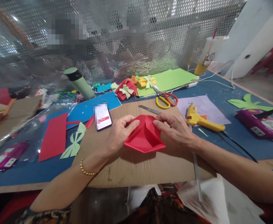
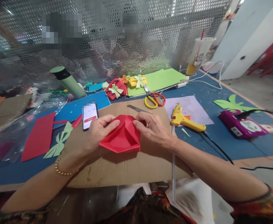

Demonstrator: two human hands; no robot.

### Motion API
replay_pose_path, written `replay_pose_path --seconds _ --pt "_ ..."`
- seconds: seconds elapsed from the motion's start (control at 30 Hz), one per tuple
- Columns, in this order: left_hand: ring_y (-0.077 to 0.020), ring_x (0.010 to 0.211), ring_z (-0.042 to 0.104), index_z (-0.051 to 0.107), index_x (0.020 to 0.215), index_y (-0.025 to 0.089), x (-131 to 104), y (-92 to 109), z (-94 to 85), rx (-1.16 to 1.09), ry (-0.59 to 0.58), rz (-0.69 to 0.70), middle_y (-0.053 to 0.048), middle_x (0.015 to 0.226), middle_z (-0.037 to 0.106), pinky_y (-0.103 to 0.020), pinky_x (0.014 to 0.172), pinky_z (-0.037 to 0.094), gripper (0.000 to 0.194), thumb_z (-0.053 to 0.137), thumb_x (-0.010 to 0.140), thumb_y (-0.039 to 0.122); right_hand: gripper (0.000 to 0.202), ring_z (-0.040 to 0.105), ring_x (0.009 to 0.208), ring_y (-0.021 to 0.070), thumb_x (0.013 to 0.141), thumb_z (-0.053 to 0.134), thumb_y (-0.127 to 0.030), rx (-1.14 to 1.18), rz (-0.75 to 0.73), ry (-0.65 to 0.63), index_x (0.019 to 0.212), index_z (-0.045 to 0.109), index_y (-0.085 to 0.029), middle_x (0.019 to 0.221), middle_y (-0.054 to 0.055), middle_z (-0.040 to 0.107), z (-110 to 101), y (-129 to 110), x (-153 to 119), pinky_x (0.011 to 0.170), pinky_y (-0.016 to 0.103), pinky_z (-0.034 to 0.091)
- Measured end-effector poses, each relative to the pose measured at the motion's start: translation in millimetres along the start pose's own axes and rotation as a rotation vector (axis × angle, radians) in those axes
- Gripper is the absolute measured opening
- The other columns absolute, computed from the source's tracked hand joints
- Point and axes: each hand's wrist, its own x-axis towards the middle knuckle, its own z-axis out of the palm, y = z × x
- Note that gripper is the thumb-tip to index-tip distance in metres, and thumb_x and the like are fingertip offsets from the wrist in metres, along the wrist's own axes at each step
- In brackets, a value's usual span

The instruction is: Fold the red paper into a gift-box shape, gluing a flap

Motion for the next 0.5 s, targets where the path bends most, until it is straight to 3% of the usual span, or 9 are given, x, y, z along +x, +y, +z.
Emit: replay_pose_path --seconds 0.13,0.4,0.5 --pt "-0.0121 0.065 0.052 0.066 0.080 0.016 2.8 -1.4 -2.7 0.041 -0.022 0.008 -0.001 0.075 0.063 -0.024 0.055 0.040 0.033 0.067 0.091 0.047 0.029 0.048 0.066 0.0142 0.093 0.051 -0.041 0.035 0.055 -0.060 0.072 0.054 -0.022 0.068 0.000 0.056 0.8 1.7 2.4 0.062 0.029 0.036" --pt "-0.0133 0.069 0.052 0.064 0.081 0.017 10.7 -8.7 -7.5 0.154 -0.142 0.006 0.000 0.078 0.062 -0.025 0.059 0.040 0.029 0.063 0.092 0.044 0.025 0.053 0.069 0.0155 0.089 0.056 -0.041 0.081 0.109 -0.185 0.079 0.063 -0.020 0.073 0.002 0.064 3.3 10.4 6.2 0.062 0.030 0.038" --pt "-0.0133 0.069 0.051 0.062 0.079 0.018 11.5 -10.8 -6.5 0.155 -0.133 0.017 0.000 0.075 0.060 -0.025 0.058 0.039 0.029 0.062 0.091 0.044 0.033 0.050 0.066 0.0147 0.090 0.055 -0.047 0.112 0.102 -0.221 0.072 0.058 -0.021 0.069 0.000 0.057 2.3 14.2 6.6 0.061 0.030 0.036"
